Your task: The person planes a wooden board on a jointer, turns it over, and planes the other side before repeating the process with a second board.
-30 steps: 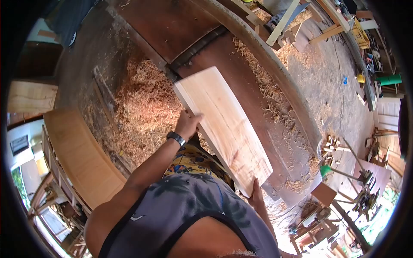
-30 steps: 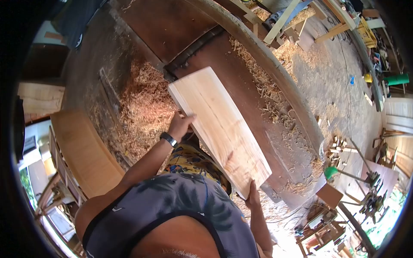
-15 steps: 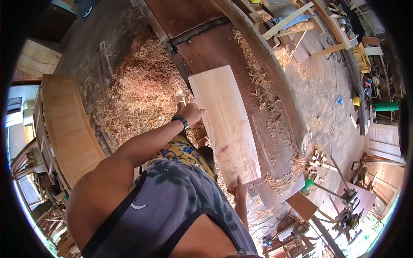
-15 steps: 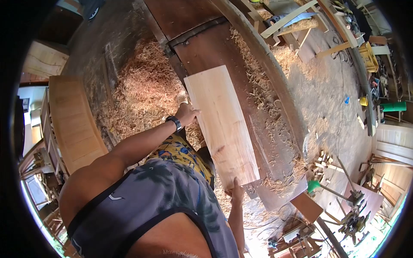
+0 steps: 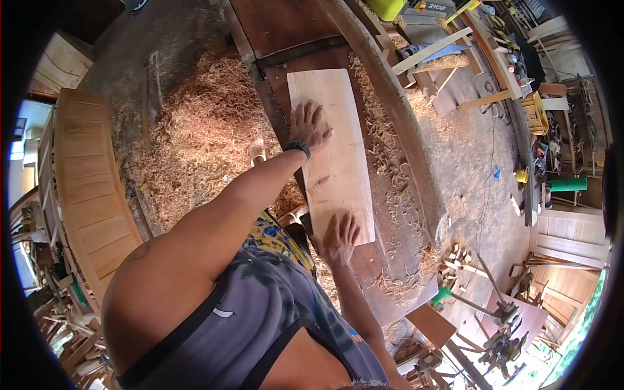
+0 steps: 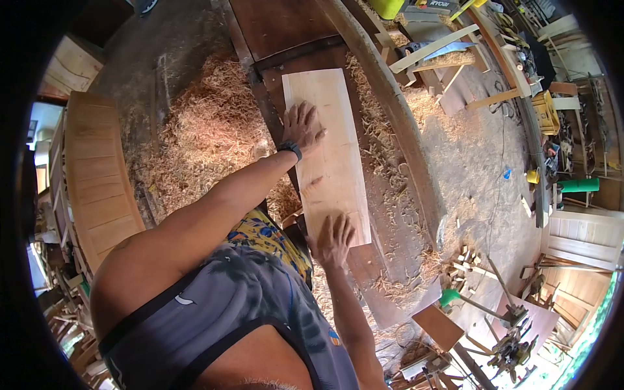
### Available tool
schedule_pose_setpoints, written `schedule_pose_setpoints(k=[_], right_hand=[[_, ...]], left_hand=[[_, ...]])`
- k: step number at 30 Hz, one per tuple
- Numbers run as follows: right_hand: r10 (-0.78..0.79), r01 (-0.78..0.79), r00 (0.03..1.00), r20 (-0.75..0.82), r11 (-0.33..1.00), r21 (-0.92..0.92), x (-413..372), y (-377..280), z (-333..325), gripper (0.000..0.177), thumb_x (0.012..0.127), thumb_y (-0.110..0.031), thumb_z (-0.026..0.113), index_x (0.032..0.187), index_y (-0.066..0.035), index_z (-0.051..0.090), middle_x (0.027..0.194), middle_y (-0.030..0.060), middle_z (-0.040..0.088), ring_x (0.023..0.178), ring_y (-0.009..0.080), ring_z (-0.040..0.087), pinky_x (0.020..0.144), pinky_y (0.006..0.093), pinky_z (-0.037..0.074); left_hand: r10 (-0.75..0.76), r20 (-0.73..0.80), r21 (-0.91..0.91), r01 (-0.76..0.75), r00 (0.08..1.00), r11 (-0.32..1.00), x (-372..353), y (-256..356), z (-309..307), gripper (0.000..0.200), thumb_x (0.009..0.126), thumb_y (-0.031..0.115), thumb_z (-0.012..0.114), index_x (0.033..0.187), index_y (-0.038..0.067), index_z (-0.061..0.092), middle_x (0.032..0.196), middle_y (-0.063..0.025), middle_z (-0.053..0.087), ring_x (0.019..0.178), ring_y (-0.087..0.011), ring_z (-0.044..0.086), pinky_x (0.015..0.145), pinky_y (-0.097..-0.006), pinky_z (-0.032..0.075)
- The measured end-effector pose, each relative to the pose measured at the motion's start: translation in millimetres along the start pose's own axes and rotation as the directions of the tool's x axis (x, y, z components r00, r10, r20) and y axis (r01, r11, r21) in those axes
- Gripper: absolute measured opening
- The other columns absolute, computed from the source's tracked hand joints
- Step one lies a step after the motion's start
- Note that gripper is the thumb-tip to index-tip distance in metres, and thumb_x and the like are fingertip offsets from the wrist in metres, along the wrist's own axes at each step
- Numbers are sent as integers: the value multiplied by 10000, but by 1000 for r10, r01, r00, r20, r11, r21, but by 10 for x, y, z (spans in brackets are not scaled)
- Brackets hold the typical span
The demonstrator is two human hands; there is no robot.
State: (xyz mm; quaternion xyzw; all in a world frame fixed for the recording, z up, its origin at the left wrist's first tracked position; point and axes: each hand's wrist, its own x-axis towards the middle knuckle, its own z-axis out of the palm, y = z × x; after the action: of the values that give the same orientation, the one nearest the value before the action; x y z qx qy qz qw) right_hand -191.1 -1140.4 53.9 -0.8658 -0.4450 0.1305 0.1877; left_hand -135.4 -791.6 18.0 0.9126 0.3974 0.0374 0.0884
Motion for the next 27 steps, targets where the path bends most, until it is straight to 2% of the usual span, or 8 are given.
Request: schedule_pose_setpoints(k=[2,5,10,13,17,23,27], right_hand=[[13,-7,999,31,981,-193,113,-20,124,889,886,-672,608,1545,-97,448,1650,271,282,1545,460,218,1246,624,105],[30,-27,999,21,991,-130,283,2,117,858,905,-659,578,1548,-105,453,1653,259,289,1540,461,227,1249,614,88],[26,-31,999,-46,993,-111,583,118,61,741,904,-570,623,1519,-172,515,1621,205,390,1514,437,308,1246,607,149],[10,-15,998,-60,996,-89,742,231,80,738,907,-594,611,1519,-192,520,1631,192,382,1516,431,312,1240,620,154],[36,-44,996,-86,995,-85,943,226,140,733,893,-579,641,1517,-213,527,1638,164,383,1527,418,296,1252,596,144],[46,-53,996,-81,995,-82,1055,175,145,727,912,-584,614,1509,-176,535,1630,201,381,1525,435,292,1243,619,135],[44,-51,995,-86,995,-83,1098,143,151,723,918,-584,607,1502,-162,543,1628,214,379,1526,443,287,1242,620,128]], left_hand=[[21,-19,-13,-22,1000,1000,58,-21,-16,816,980,611,503,1614,136,310,1681,-174,245,1548,-412,184,1263,-590,100],[30,-52,5,-30,998,1000,248,-47,-5,812,972,613,513,1604,138,332,1674,-165,273,1538,-409,210,1255,-590,123],[-6,-67,-4,5,998,1000,460,-97,62,804,959,617,517,1591,147,359,1680,-136,270,1545,-375,211,1261,-573,119],[-8,-82,-39,5,997,999,607,-163,122,801,953,619,534,1584,151,377,1677,-137,276,1545,-372,212,1260,-568,125],[20,-71,-42,-23,997,999,854,-205,114,808,947,630,548,1579,152,388,1676,-143,276,1545,-376,210,1261,-555,126],[31,-82,-16,-33,996,999,966,-193,117,826,958,658,512,1594,150,369,1678,-147,276,1533,-388,226,1257,-552,129],[27,-39,7,-27,999,1000,1038,-196,127,837,960,663,504,1606,153,351,1686,-145,262,1535,-388,221,1259,-553,118]])
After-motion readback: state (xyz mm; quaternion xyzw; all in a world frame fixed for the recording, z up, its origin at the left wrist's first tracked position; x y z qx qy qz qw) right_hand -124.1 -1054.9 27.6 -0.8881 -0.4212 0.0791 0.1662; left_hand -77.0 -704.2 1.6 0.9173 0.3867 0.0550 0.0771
